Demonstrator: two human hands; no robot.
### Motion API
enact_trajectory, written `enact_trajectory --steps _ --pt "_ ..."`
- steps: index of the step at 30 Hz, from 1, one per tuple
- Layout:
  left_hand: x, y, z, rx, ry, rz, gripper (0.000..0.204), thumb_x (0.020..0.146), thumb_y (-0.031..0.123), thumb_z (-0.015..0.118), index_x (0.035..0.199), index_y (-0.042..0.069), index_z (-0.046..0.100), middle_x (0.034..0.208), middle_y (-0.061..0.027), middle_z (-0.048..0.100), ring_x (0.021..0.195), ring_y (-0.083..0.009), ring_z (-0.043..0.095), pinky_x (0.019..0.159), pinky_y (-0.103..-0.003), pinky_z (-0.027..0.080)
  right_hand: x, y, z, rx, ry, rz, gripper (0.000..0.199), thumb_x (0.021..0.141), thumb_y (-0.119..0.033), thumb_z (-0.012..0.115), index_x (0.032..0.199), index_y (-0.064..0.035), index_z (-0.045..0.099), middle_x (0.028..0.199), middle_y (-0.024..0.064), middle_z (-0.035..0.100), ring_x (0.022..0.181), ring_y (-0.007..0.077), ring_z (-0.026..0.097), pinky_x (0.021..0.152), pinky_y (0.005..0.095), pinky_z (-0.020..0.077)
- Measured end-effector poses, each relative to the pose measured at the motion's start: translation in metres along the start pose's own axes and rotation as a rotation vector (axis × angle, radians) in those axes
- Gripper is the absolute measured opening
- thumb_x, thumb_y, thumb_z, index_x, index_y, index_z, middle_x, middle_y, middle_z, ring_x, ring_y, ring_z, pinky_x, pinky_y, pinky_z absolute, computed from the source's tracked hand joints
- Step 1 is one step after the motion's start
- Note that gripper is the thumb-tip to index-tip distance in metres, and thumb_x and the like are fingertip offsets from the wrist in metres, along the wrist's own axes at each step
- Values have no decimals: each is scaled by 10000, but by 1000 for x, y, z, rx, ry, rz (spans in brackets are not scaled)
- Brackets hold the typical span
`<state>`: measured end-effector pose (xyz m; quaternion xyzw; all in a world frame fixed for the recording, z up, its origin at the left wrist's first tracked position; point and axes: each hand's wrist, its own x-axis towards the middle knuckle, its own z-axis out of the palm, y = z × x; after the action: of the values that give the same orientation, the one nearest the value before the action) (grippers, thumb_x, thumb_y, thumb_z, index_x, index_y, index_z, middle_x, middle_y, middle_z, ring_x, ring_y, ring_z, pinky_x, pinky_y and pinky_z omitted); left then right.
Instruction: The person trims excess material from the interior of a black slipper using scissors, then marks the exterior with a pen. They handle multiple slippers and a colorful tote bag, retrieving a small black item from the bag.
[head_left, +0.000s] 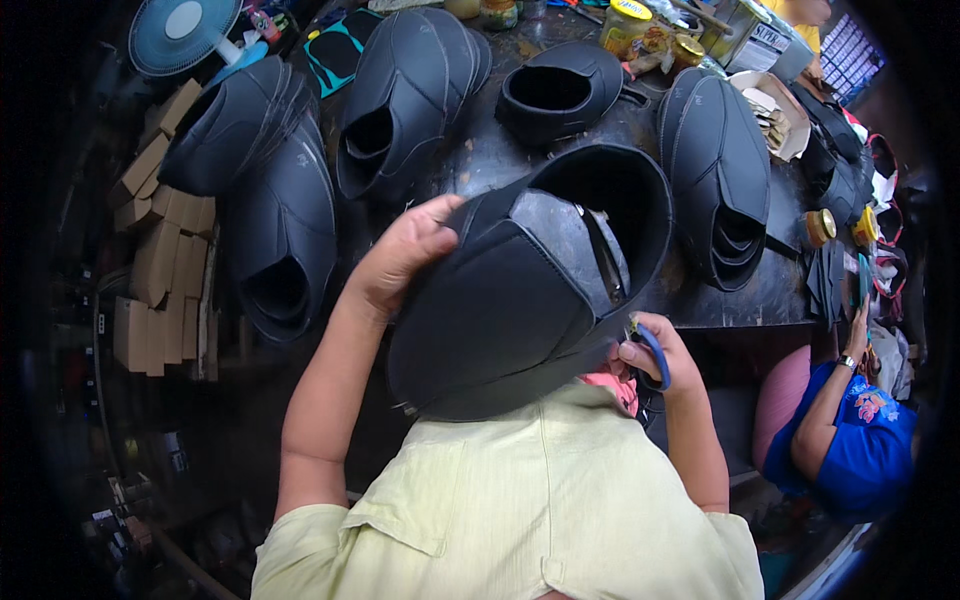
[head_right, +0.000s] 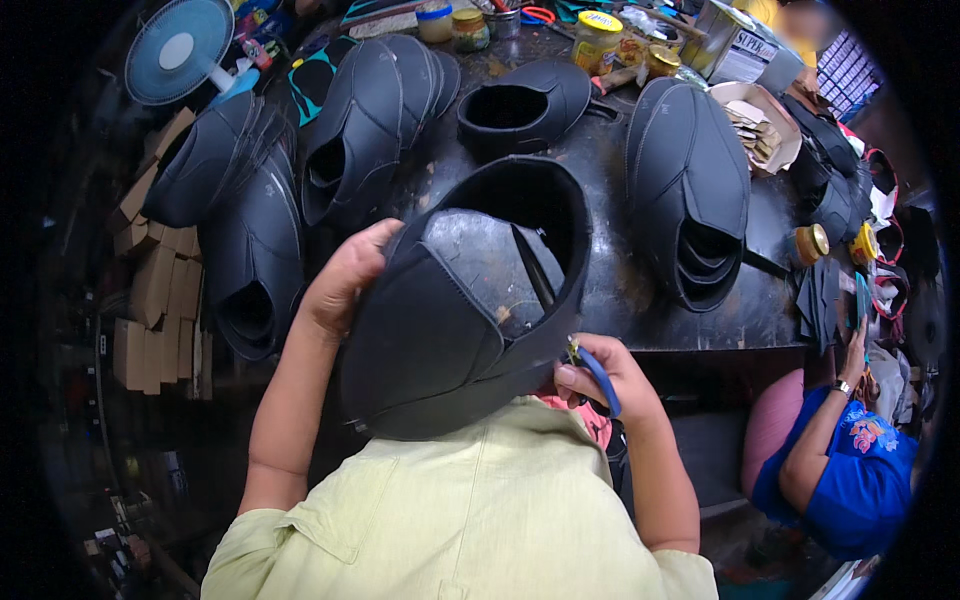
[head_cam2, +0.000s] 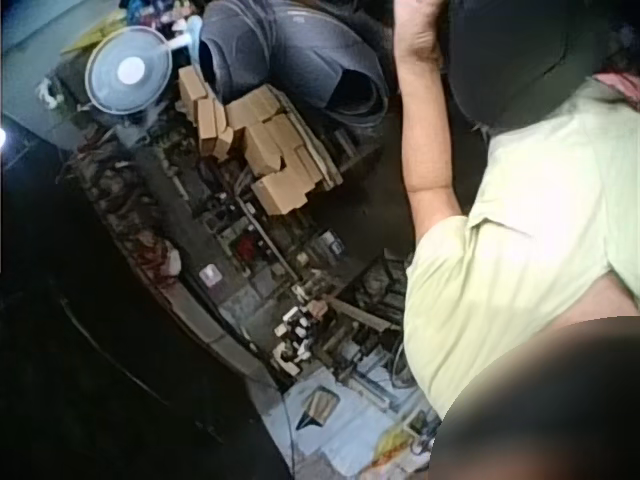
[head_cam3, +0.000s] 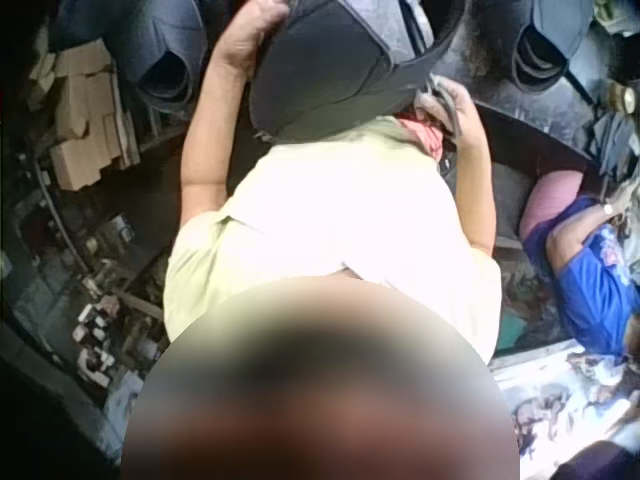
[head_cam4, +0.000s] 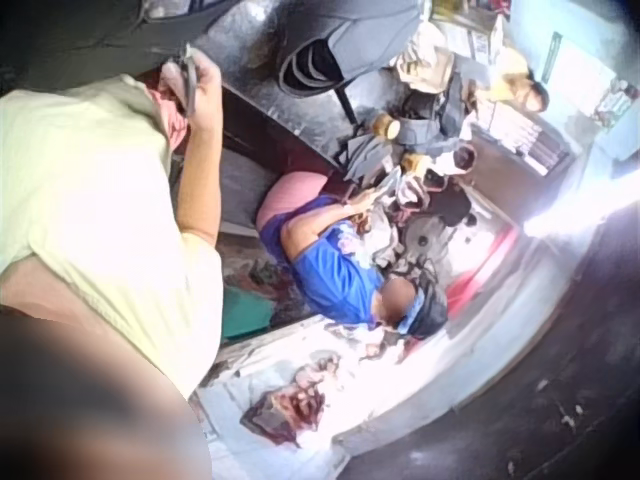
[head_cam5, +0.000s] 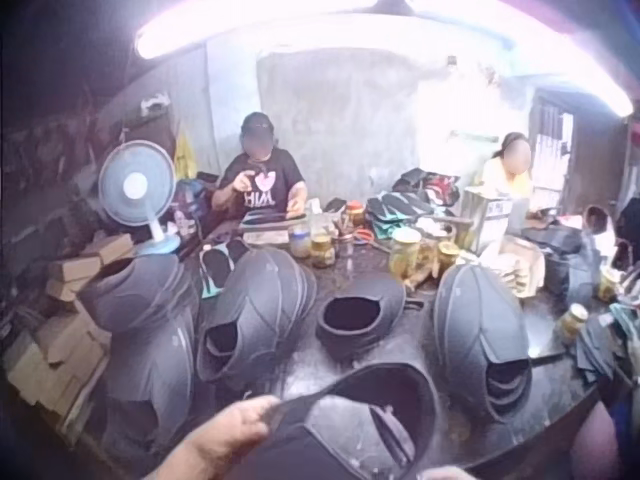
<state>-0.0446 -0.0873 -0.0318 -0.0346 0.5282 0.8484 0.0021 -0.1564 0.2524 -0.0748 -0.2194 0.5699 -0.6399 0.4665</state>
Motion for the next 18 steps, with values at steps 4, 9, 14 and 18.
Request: enact_trajectory --steps 4,9,14,18 --pt "-7 -21 3 352 -8 -38 1295 613 703 877 1527 -46 346 1425 -187 532 1336 -254 525 1129 -354 396 1 -7 2 82 -135 14 216 910 -126 749 1066 8 684 828 65 703 729 123 680 631 253 563" --pt "-2 -18 29 496 -31 -4 1272 579 595 936 1541 16 338 1439 -205 524 1350 -298 507 1144 -374 368 -15 -11 3 -176 -163 -59 400 830 -109 809 1177 15 655 1142 117 667 1034 177 639 899 299 510" --pt "0 -18 52 629 8 -10 963 610 480 950 1349 36 520 1127 -184 714 1112 -299 688 1007 -387 497 -30 -12 4 -258 -185 -90 630 722 -214 832 1262 33 620 1243 109 645 1114 208 604 1016 363 462" --pt "-1 -22 59 843 174 -83 880 582 504 955 1233 49 576 1095 -184 720 1064 -305 710 956 -394 530 -47 -5 14 -245 -26 80 572 732 -191 822 1221 38 633 1182 110 655 1065 203 610 959 363 479"
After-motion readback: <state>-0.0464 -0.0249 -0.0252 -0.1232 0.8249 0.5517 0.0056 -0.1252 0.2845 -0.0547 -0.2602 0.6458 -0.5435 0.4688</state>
